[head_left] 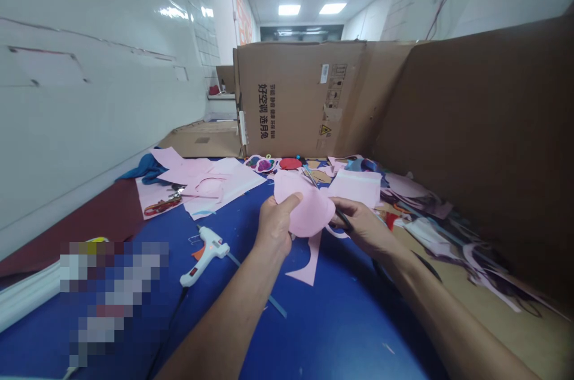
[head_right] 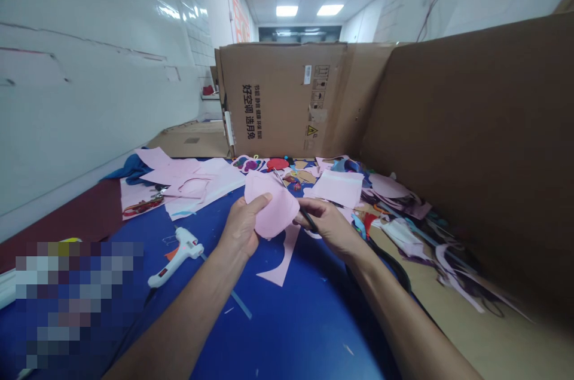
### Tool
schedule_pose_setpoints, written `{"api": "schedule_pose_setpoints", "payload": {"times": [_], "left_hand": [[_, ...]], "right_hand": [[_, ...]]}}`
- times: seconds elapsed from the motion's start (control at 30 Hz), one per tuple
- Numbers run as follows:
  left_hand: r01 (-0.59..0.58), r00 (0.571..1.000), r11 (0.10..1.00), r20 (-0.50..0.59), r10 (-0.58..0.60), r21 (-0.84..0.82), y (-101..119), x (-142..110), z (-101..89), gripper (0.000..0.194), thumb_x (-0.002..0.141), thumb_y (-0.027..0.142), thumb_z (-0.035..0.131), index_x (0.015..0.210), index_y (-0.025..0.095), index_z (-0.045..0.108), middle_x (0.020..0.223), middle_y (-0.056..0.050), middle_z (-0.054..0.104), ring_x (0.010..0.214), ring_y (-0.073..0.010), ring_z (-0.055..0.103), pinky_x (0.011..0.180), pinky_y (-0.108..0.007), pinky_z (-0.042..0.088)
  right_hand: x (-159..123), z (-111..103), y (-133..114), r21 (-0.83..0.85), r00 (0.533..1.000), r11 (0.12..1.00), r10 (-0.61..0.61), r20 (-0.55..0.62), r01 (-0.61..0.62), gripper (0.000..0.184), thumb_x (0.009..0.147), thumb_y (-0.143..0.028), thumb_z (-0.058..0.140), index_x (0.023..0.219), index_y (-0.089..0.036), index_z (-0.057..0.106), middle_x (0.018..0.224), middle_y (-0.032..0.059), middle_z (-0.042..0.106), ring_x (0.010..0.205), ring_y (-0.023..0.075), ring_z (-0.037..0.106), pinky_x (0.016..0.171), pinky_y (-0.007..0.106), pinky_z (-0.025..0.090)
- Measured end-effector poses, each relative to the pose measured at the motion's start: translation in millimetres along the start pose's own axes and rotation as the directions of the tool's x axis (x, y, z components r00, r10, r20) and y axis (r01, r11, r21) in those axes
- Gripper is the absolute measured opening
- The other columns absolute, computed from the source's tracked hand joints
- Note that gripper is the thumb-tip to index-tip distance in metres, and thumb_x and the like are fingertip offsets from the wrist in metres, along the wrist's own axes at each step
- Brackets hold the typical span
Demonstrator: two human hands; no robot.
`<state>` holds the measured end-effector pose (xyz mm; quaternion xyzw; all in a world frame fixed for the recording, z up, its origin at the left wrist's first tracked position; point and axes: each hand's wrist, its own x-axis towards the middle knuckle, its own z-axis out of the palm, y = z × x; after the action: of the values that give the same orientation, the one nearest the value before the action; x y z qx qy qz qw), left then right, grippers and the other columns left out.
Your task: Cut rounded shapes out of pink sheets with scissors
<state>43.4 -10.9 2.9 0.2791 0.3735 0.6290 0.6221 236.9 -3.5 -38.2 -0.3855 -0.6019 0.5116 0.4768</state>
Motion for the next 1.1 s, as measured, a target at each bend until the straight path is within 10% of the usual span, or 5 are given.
{"api": "schedule_pose_setpoints", "payload": {"times": [1.1], "left_hand": [[-0.023,0.998,1.0,-0.06,0.022,-0.018,-6.0,3.0,-0.4,0.045,0.057,0.024,0.087,0.098,0.009,0.075,0.082,-0.013,0.079,0.058,-0.0209,0.069,0.055,-0.03,0.055]], "right_hand": [[0.2,13.4,-5.0,-0.049,0.999,0.999,-0.001,-0.042,-0.001,0.036,0.072,-0.042,0.09,0.104,-0.025,0.086,0.084,0.0,0.068,0.07,0.0147,0.048,0.068,0.027,0.042]]}}
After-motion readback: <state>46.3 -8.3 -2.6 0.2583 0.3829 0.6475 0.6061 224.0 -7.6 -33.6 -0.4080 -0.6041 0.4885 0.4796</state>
